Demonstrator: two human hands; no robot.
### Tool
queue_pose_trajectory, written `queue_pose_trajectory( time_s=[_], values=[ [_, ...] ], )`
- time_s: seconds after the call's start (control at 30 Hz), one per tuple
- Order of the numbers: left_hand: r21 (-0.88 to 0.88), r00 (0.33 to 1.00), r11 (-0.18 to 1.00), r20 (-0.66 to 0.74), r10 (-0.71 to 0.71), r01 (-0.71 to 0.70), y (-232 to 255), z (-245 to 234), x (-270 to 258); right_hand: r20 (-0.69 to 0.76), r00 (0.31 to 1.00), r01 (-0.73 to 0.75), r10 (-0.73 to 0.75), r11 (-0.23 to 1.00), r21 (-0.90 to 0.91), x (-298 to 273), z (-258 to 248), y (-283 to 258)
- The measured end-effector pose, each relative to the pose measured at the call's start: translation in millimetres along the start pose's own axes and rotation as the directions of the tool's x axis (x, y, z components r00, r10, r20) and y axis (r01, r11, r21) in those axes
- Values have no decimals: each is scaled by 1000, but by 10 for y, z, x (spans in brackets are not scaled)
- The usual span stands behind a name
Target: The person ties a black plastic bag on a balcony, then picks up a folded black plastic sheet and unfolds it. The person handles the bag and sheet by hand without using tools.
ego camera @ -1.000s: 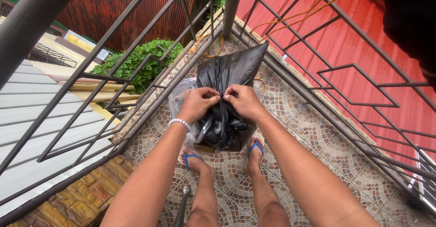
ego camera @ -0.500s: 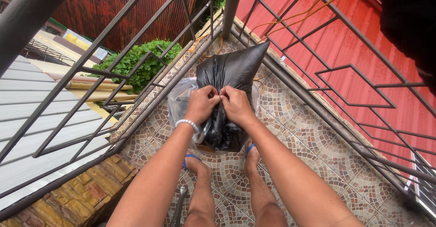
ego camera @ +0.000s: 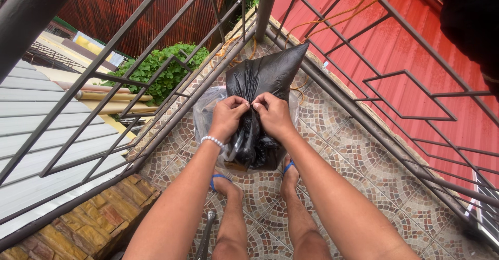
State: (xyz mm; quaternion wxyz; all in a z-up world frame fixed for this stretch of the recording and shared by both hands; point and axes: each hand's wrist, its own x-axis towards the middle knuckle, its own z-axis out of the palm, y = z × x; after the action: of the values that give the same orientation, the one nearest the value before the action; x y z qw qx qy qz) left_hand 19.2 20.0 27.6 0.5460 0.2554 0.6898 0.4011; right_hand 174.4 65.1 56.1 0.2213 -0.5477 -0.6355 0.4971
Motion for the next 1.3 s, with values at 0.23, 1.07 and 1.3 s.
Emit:
queue_pose_trajectory(
  time_s=[0.23, 1.07, 1.3],
  values=[
    [-6, 990, 998, 127, 58, -57, 39, -108, 23, 82, 997, -19, 7, 988, 156, 74, -93, 179],
    [831, 976, 546, 194, -98, -111, -378, -153, 272, 170, 973, 226, -155, 773, -593, 246, 421, 1202],
    [894, 959, 427, 224, -171, -132, -531, -81, 346, 169, 981, 176, -93, 796, -580, 229, 385, 1221]
  ],
)
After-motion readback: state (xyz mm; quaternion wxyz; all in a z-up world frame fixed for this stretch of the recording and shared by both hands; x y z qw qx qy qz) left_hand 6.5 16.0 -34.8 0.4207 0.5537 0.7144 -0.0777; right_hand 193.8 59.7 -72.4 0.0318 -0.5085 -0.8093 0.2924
